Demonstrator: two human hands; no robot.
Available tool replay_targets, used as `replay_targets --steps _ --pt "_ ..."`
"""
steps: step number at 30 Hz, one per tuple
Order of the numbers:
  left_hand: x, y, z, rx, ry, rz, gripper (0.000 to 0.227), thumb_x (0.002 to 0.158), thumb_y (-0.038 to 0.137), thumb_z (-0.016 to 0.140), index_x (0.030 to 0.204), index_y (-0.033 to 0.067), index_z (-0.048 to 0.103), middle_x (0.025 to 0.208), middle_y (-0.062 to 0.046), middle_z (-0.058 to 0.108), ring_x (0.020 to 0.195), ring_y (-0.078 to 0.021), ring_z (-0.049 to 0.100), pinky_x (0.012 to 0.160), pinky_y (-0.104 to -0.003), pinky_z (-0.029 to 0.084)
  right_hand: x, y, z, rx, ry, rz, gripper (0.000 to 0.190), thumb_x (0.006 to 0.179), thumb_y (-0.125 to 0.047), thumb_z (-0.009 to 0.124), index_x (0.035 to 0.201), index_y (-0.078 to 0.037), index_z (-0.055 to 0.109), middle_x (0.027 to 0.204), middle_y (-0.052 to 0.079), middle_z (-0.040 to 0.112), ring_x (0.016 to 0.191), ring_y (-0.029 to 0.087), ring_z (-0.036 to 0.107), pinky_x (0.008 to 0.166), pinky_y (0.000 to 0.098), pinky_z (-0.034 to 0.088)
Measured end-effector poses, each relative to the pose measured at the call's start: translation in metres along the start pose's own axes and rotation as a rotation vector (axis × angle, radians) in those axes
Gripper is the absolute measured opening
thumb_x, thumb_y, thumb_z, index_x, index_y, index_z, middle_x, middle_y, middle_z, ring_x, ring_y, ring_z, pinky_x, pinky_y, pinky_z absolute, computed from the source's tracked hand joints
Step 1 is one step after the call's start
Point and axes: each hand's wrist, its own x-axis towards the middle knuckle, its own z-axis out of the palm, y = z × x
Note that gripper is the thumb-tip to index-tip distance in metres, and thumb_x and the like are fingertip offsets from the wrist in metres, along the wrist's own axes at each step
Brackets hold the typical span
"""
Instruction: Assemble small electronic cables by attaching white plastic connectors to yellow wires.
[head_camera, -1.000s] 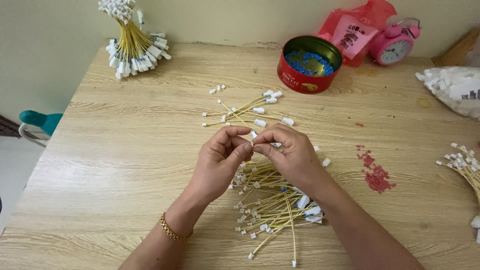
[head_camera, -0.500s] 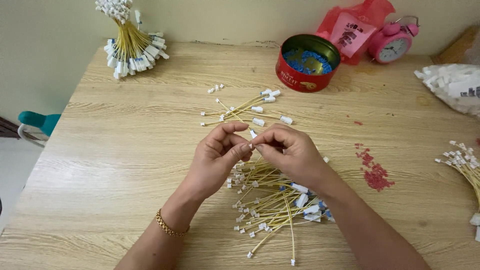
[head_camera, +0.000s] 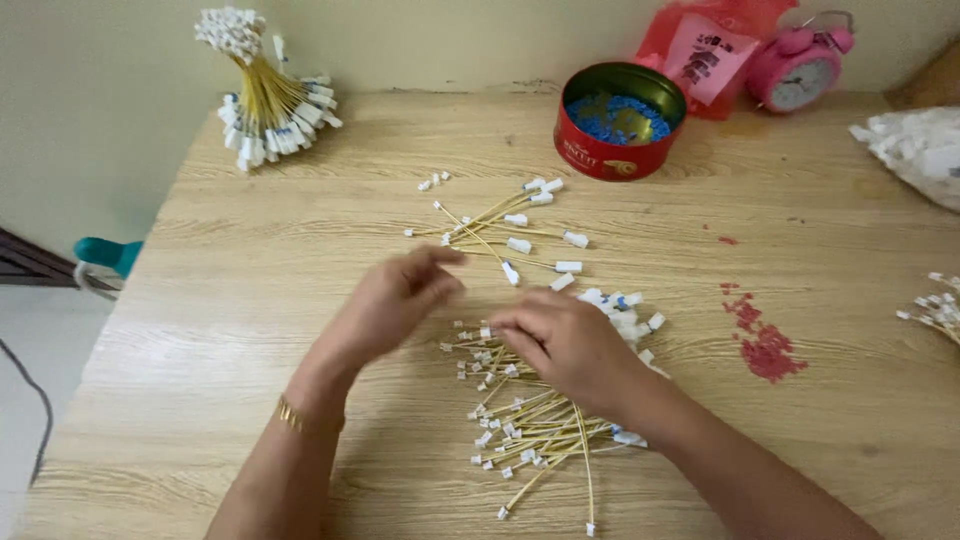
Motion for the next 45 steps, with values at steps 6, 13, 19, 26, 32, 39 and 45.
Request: replay_targets --steps 6,13,19,26,32,39,45 --pt "0.062 -0.034 -0.028 0.703 0.456 0.146 0.02 0.095 0.02 0.07 0.111 0.0112 0.076 0.104 -0.01 0.075 0.091 -0.0245 0.071 0.082 -0.039 0.057 -0.036 0.018 -0.033 -0.015 -0.004 0.119 0.029 0.096 -0.024 0.062 0.118 -0.01 0.074 0.119 0.007 0.071 0.102 0.021 0.071 0.089 0.0352 0.058" --pt "0.086 -0.03 -0.005 0.835 0.385 0.283 0.021 0.093 0.026 0.072 0.108 0.0123 0.077 0.106 -0.01 0.071 0.096 -0.03 0.069 0.084 -0.042 0.057 -0.117 0.094 -0.093 -0.07 0.334 0.284 0.023 0.091 -0.015 0.069 0.11 -0.004 0.074 0.108 0.007 0.074 0.098 0.017 0.072 0.082 0.032 0.06" --pt "0.078 -0.051 -0.01 0.979 0.336 0.083 0.026 0.09 0.036 0.073 0.096 0.0117 0.079 0.1 -0.015 0.071 0.094 -0.0359 0.068 0.082 -0.05 0.055 -0.14 0.105 -0.118 -0.088 0.523 0.462 0.02 0.098 -0.008 0.064 0.115 -0.002 0.073 0.111 0.005 0.074 0.095 0.011 0.071 0.08 0.0249 0.057" --pt "0.078 -0.051 -0.004 0.962 0.438 0.082 0.021 0.094 0.028 0.069 0.102 0.0112 0.079 0.104 -0.016 0.072 0.091 -0.0369 0.069 0.081 -0.049 0.057 -0.101 0.081 -0.103 -0.177 0.349 0.415 0.023 0.09 -0.023 0.074 0.108 -0.009 0.077 0.106 0.004 0.073 0.091 0.016 0.071 0.08 0.031 0.057" --pt "0.08 -0.06 -0.008 1.115 0.437 0.011 0.022 0.096 0.031 0.068 0.099 0.0112 0.079 0.102 -0.015 0.073 0.092 -0.0357 0.07 0.081 -0.049 0.057 -0.075 0.107 -0.071 -0.586 0.085 0.307 0.023 0.084 -0.032 0.075 0.097 -0.013 0.078 0.101 0.004 0.071 0.1 0.026 0.065 0.089 0.0427 0.049" --pt "0.065 -0.031 -0.006 0.697 0.526 0.082 0.024 0.095 0.029 0.076 0.108 0.0103 0.079 0.097 -0.016 0.077 0.085 -0.0293 0.073 0.078 -0.042 0.057 -0.071 0.088 -0.072 -0.516 0.235 0.192 0.018 0.091 -0.028 0.072 0.094 -0.011 0.074 0.096 0.006 0.073 0.096 0.025 0.066 0.09 0.0424 0.05" --pt "0.046 -0.017 -0.004 0.302 0.546 0.058 0.017 0.099 0.016 0.08 0.109 0.0024 0.077 0.095 -0.008 0.076 0.084 -0.013 0.068 0.072 -0.027 0.054 -0.052 0.016 -0.066 -0.283 0.039 0.119 0.033 0.085 -0.03 0.077 0.11 -0.01 0.075 0.096 0.007 0.071 0.095 0.023 0.067 0.084 0.0401 0.053"
